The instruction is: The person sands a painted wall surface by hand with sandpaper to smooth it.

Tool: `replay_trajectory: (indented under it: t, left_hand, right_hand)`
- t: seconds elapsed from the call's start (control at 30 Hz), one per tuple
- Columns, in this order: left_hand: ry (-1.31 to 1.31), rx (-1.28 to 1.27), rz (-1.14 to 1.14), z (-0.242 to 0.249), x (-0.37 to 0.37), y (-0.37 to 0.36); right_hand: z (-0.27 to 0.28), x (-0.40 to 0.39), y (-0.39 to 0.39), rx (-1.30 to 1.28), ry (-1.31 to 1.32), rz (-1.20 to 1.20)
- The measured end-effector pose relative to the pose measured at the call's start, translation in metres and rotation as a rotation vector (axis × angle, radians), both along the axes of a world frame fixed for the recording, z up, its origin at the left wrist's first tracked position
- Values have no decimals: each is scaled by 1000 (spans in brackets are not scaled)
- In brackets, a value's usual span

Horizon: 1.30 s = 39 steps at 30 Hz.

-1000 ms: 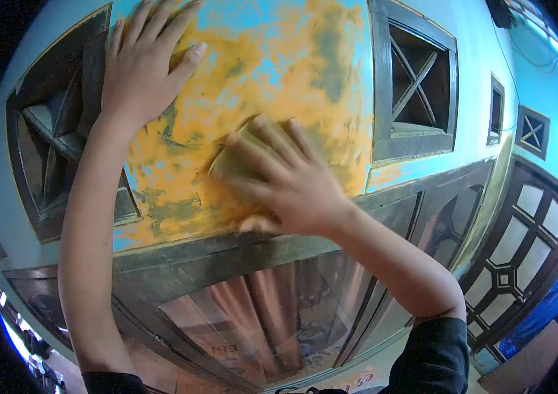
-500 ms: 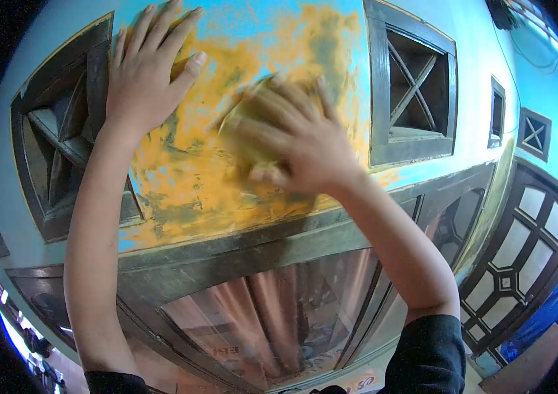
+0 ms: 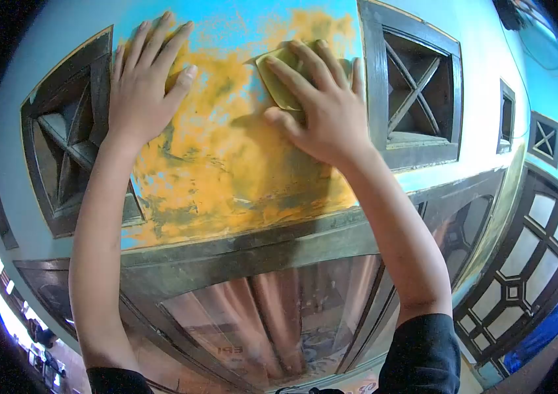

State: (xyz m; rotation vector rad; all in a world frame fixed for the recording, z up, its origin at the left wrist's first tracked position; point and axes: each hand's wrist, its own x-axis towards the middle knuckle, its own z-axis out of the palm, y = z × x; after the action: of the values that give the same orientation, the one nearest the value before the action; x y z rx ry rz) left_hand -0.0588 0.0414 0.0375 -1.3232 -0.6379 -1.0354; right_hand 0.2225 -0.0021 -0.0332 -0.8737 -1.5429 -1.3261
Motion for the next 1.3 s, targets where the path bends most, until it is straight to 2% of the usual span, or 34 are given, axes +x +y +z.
replay_trajectory:
  t: [0.03,0.13,0.23,0.27,0.37,0.43,0.5,0.6,0.7,0.8,0.93,1.03,1.07,1.17,1.2,1.3]
  left_hand:
    - [9,1,-5,0,-1,0]
    - [11,-4,-12,0,-1,0]
    - [-8,-29,9,-4,0,-3]
    - [-14,-36,14,-6,-1,-2]
    - [-22,-61,-19,-14,0,-4]
    - [-15,-81,-26,-22,3,-8]
    - [8,-109,-7,-36,5,-13]
    - [61,-172,30,-59,10,-20]
    - [123,-275,57,-79,14,-32]
    - [169,-404,20,-100,17,-38]
    - [236,-457,41,-119,18,-45]
    - [186,-545,-217,-118,33,-55]
    - [222,-524,-376,-116,43,-57]
    - [407,-463,-391,-107,74,-72]
    - [461,-403,-396,-104,85,-70]
    - [308,-451,-430,-89,107,-62]
  right_hand:
    - [-1,-7,2,9,10,75]
    - [-33,-29,0,-146,-237,137]
    - [-16,-3,-9,-108,-170,-46]
    - [-8,11,-2,-48,-61,-56]
    - [-16,16,4,1,11,-9]
    - [-42,-4,-6,-161,-223,31]
    - [-60,-6,-7,-199,-368,96]
    - [-47,5,-11,-213,-374,90]
    - [-49,12,-8,-159,-413,150]
    - [-60,25,-9,-8,-412,64]
    - [-54,41,-11,-12,-338,85]
    - [-31,42,-1,-24,-366,213]
    - [-23,41,-3,-52,-382,249]
    - [-5,27,-1,-88,-405,325]
    - [-5,20,5,-148,-296,448]
    - [-10,26,8,-83,-350,382]
